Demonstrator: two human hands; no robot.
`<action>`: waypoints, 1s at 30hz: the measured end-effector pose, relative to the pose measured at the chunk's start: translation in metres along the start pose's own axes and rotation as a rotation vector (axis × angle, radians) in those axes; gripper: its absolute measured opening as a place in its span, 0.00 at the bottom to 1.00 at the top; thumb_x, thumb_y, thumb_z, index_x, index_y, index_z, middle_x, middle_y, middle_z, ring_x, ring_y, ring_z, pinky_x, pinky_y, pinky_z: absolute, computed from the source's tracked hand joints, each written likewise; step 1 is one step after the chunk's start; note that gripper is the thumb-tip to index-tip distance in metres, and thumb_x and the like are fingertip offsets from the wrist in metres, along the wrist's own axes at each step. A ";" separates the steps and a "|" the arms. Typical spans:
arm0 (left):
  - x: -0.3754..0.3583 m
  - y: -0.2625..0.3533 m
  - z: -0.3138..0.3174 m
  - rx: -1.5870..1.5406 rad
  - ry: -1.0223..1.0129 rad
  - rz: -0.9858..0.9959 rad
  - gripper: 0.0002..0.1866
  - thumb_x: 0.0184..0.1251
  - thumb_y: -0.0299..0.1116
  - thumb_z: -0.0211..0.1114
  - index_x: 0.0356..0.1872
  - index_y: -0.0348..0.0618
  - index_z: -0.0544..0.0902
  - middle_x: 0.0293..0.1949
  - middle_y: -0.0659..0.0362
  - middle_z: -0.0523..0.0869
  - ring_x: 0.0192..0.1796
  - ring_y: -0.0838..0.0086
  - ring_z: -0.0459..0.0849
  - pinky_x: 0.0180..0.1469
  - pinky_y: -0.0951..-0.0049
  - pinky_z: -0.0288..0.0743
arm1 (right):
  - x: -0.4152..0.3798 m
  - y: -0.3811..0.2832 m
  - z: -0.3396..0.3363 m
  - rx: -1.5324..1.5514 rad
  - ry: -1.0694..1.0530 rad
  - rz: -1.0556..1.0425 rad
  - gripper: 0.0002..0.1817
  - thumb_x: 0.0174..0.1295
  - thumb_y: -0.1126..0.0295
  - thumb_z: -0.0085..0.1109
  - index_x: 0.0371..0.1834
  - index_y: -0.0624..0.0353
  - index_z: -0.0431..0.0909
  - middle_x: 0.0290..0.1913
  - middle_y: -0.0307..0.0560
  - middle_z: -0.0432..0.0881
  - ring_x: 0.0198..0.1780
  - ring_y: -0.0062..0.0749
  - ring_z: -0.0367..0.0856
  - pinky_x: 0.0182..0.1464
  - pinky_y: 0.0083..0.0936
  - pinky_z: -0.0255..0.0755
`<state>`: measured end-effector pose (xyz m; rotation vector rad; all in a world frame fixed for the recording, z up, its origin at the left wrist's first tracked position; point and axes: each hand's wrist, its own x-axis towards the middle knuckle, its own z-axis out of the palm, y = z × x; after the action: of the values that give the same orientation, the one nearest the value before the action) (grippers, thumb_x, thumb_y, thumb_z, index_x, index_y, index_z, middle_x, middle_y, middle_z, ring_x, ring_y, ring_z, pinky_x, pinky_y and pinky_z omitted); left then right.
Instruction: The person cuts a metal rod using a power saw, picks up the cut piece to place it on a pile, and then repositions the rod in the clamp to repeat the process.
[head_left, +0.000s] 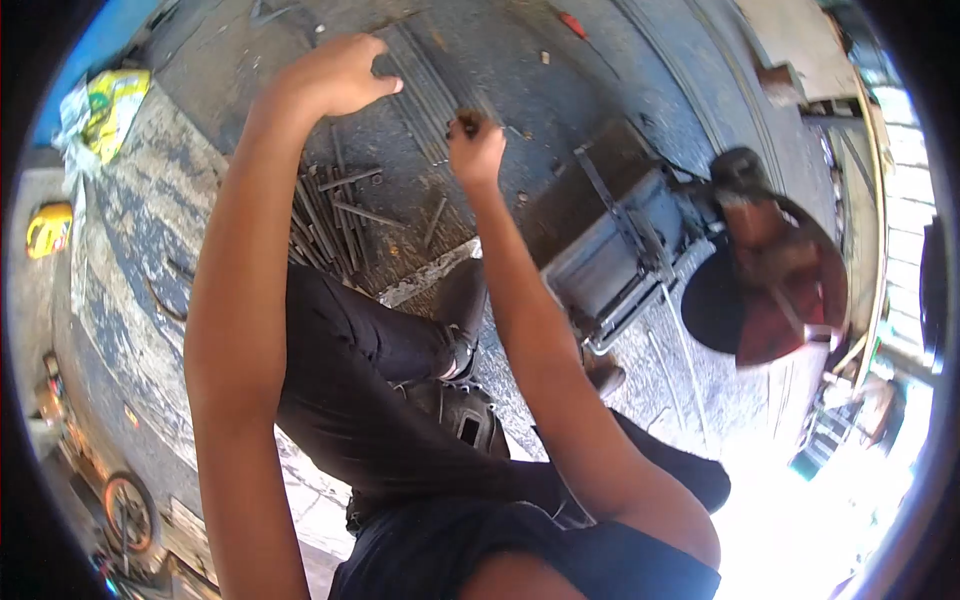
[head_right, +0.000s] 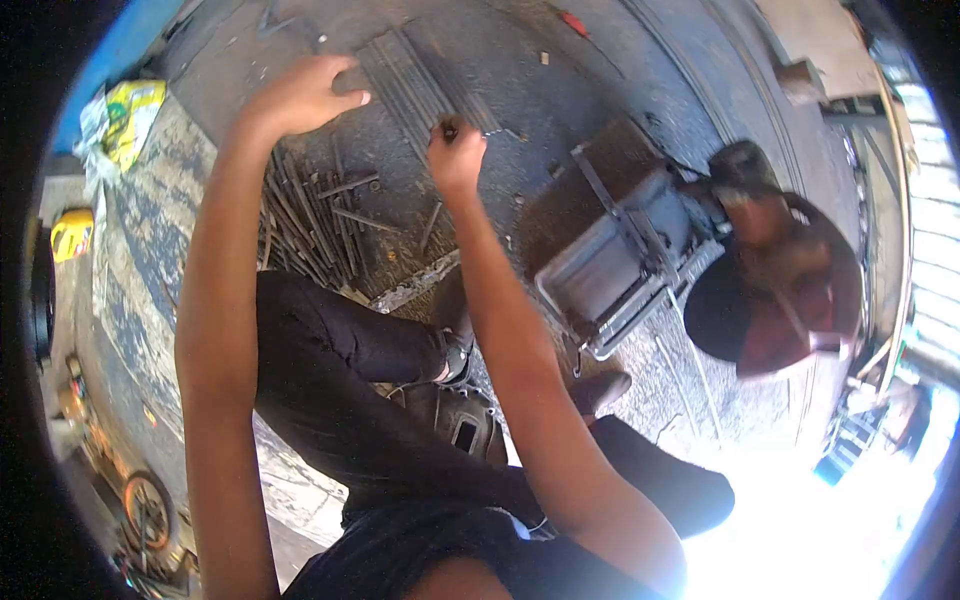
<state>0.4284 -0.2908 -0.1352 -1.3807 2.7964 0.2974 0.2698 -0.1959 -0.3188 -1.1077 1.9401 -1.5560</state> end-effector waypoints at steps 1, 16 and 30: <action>0.001 0.014 -0.005 -0.010 0.002 0.009 0.33 0.65 0.49 0.64 0.63 0.35 0.73 0.58 0.39 0.78 0.59 0.49 0.79 0.60 0.57 0.73 | -0.019 -0.015 -0.017 0.029 0.006 0.062 0.10 0.56 0.72 0.62 0.36 0.69 0.84 0.31 0.62 0.85 0.34 0.50 0.87 0.41 0.35 0.79; -0.040 0.219 0.031 -0.025 -0.010 0.654 0.24 0.65 0.46 0.65 0.56 0.41 0.80 0.58 0.47 0.81 0.65 0.55 0.73 0.66 0.60 0.67 | -0.220 0.048 -0.326 -0.139 -0.476 0.580 0.19 0.59 0.57 0.66 0.37 0.67 0.85 0.34 0.49 0.87 0.35 0.31 0.86 0.38 0.31 0.78; -0.012 0.492 -0.041 -0.636 0.580 1.120 0.24 0.74 0.44 0.55 0.59 0.34 0.77 0.60 0.46 0.78 0.65 0.58 0.75 0.64 0.67 0.67 | -0.232 0.292 -0.542 1.357 1.324 0.860 0.05 0.67 0.69 0.49 0.39 0.59 0.69 0.34 0.52 0.76 0.33 0.43 0.77 0.40 0.43 0.80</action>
<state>0.0517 0.0038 -0.0124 0.4263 3.8517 0.9540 -0.0843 0.3364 -0.4747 1.3562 0.8463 -2.3579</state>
